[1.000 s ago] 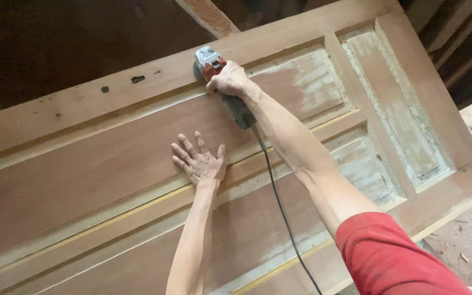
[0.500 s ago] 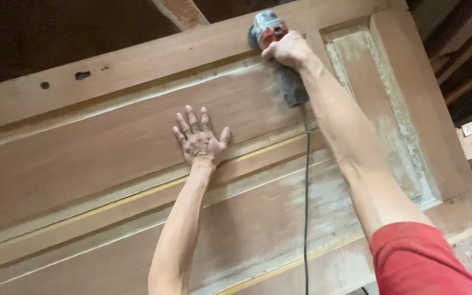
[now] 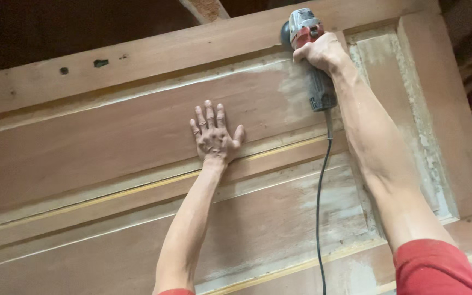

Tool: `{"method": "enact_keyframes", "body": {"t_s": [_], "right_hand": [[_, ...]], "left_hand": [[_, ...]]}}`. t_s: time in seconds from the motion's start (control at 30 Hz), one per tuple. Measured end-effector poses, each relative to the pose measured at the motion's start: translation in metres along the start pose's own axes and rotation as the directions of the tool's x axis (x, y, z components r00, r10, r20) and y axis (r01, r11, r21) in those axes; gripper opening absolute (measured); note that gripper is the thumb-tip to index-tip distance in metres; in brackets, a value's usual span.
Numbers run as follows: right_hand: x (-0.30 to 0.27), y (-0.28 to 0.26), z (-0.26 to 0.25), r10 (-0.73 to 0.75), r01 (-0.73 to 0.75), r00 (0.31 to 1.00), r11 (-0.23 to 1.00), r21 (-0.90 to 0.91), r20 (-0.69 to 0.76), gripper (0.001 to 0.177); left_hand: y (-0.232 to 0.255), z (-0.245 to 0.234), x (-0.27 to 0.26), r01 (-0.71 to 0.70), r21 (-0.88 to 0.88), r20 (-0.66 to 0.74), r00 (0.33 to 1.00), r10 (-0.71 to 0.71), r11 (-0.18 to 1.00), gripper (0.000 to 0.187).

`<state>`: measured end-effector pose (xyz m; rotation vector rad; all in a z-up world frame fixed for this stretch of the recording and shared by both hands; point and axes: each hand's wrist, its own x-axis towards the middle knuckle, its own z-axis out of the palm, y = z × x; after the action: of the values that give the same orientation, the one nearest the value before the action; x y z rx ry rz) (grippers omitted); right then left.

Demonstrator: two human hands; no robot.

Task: The person uses an electric sander to smooth the surface of a wooden door panel. They move the sander across the flat surfaces and along the raised edges of the panel, holding the door with the other hand for stability.

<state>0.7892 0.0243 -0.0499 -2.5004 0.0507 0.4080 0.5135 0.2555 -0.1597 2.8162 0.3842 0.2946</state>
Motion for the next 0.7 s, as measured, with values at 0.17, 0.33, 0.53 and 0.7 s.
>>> {"method": "enact_keyframes", "body": {"t_s": [0.17,0.33,0.53,0.7], "right_hand": [[-0.043,-0.076,0.04,-0.06,0.062,0.997,0.998,-0.032,0.055,0.058],[-0.068,-0.143,0.096,-0.222,0.215,0.958,0.975,0.057,0.182,0.056],[-0.094,-0.205,0.144,-0.297,0.312,0.923,0.95,-0.023,0.243,0.063],[-0.092,-0.197,0.14,-0.229,0.252,0.935,0.966,-0.054,0.27,0.06]], "left_hand": [[0.003,0.001,0.0,0.015,-0.007,0.018,1.0,-0.015,1.0,0.091],[0.005,-0.002,0.001,0.027,-0.054,0.022,0.999,-0.026,0.998,0.093],[0.005,-0.014,0.005,0.051,-0.068,0.173,0.984,-0.038,0.996,0.093],[0.005,-0.022,0.008,0.094,-0.056,0.301,0.951,-0.073,0.994,0.096]]}}
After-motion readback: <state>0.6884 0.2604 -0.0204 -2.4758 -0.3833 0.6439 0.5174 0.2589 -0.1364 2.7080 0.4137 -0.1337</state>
